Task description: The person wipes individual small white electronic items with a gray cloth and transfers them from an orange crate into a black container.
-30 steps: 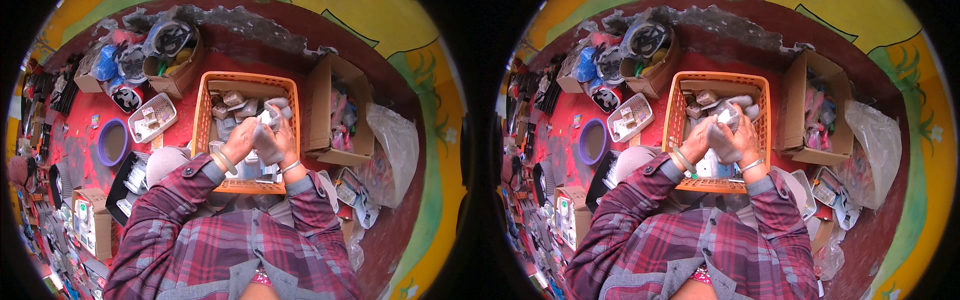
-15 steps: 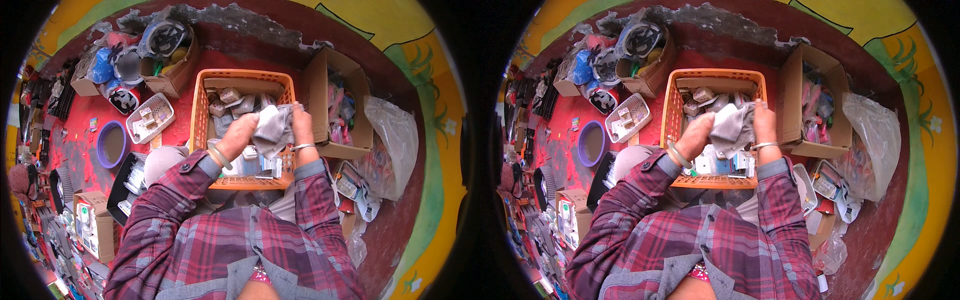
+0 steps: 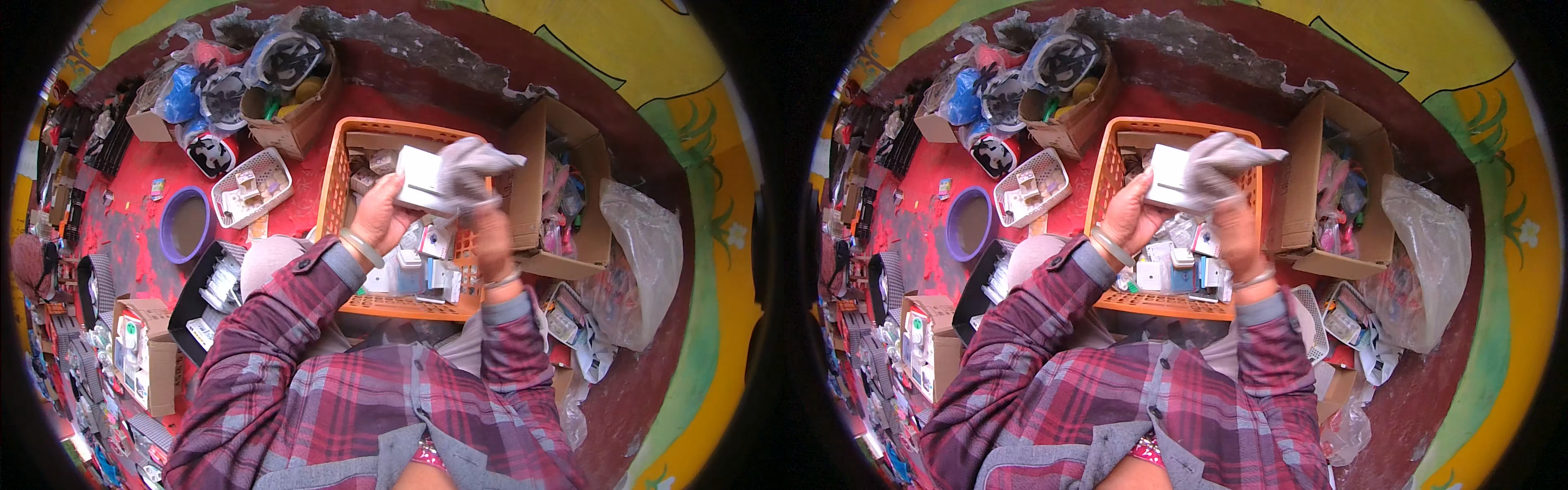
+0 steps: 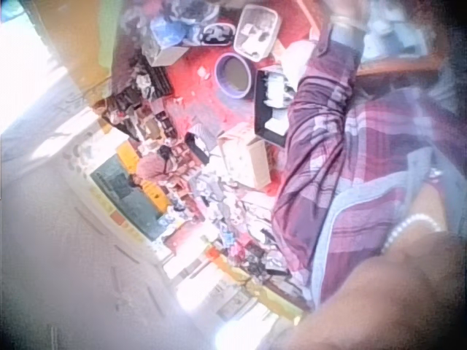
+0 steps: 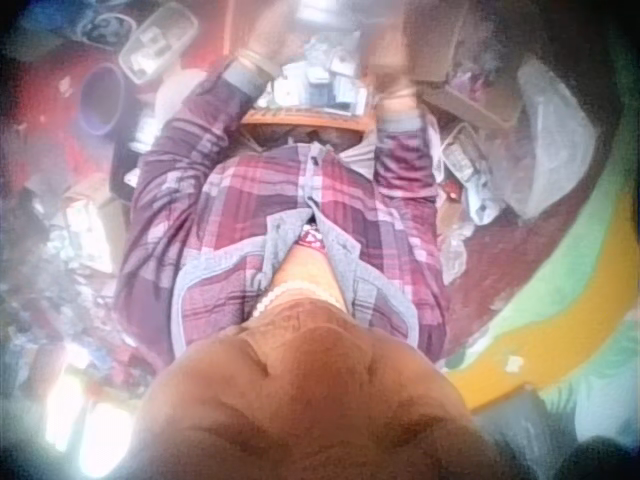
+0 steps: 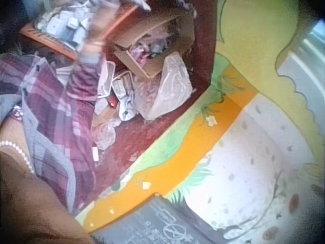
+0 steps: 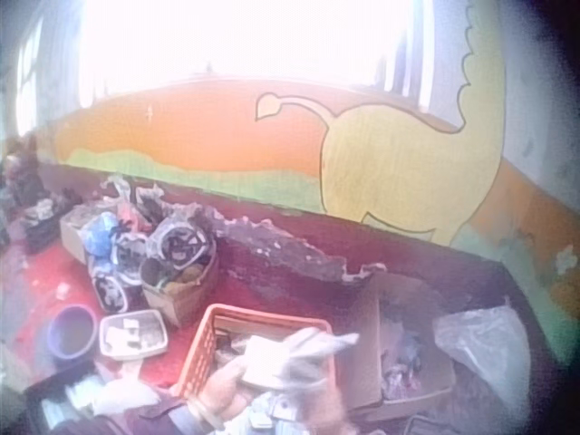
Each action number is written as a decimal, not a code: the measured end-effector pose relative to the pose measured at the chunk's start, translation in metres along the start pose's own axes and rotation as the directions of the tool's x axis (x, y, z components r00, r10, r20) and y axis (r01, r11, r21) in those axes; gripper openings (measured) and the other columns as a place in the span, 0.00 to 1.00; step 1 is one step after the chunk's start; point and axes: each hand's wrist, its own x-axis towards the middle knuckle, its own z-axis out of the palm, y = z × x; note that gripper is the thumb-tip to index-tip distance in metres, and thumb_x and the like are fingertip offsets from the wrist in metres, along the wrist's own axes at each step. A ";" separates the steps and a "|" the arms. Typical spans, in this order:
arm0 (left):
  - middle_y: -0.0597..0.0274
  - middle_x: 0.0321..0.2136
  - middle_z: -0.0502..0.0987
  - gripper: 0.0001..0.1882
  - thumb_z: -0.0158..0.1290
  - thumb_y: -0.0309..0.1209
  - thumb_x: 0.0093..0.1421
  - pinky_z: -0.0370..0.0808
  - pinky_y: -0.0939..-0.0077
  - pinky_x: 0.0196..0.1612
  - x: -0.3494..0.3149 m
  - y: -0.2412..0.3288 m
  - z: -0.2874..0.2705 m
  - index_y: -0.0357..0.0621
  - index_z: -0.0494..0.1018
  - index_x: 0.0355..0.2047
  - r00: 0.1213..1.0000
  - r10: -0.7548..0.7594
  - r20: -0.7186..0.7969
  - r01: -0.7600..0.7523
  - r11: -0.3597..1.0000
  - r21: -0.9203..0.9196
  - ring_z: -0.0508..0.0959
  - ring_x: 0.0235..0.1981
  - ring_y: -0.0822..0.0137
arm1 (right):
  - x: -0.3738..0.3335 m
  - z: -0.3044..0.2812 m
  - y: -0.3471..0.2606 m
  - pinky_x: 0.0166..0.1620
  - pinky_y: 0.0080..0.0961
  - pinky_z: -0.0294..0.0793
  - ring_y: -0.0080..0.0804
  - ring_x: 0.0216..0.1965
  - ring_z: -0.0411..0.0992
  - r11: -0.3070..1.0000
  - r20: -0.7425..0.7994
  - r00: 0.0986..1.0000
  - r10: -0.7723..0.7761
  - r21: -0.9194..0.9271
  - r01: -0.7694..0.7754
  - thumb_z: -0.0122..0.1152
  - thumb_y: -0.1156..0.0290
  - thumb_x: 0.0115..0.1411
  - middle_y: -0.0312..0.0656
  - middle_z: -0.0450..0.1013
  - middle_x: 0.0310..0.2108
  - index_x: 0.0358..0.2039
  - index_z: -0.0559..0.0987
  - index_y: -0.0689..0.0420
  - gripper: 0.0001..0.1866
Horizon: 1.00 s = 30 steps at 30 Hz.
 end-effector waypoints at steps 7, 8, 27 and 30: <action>0.58 0.44 0.72 0.16 0.39 0.35 0.64 0.69 0.68 0.51 -0.003 -0.008 -0.003 0.41 0.67 0.47 0.984 0.015 -0.177 -0.017 1.000 -0.010 0.72 0.46 0.63 | -0.001 0.039 0.015 0.62 0.39 0.45 0.40 0.61 0.55 0.399 0.321 0.927 -0.191 -0.838 0.373 0.58 0.67 0.45 0.44 0.59 0.58 0.56 0.64 0.54 0.34; 0.58 0.45 0.72 0.16 0.39 0.35 0.64 0.68 0.67 0.51 0.000 -0.005 -0.004 0.41 0.66 0.48 0.989 0.043 -0.141 -0.043 0.999 -0.001 0.72 0.47 0.63 | 0.000 0.035 0.011 0.62 0.39 0.46 0.40 0.61 0.55 0.352 0.338 0.921 -0.193 -0.853 0.386 0.58 0.68 0.45 0.44 0.59 0.58 0.56 0.64 0.53 0.34; 0.50 0.50 0.68 0.21 0.37 0.33 0.62 0.67 0.56 0.53 -0.005 0.036 -0.005 0.37 0.60 0.53 0.998 -0.056 0.011 0.057 0.959 -0.279 0.69 0.51 0.55 | 0.006 -0.045 -0.009 0.52 0.40 0.67 0.42 0.48 0.68 0.598 -0.373 0.883 0.286 0.789 0.140 0.40 0.43 0.60 0.45 0.69 0.48 0.51 0.68 0.60 0.33; 0.54 0.48 0.70 0.20 0.39 0.37 0.63 0.68 0.59 0.53 -0.004 0.027 0.002 0.40 0.62 0.52 0.995 -0.092 0.028 0.096 0.964 -0.250 0.71 0.50 0.59 | -0.002 -0.025 -0.016 0.58 0.37 0.59 0.42 0.56 0.61 0.602 -0.232 0.937 0.260 0.798 0.031 0.38 0.38 0.58 0.48 0.60 0.56 0.58 0.61 0.60 0.40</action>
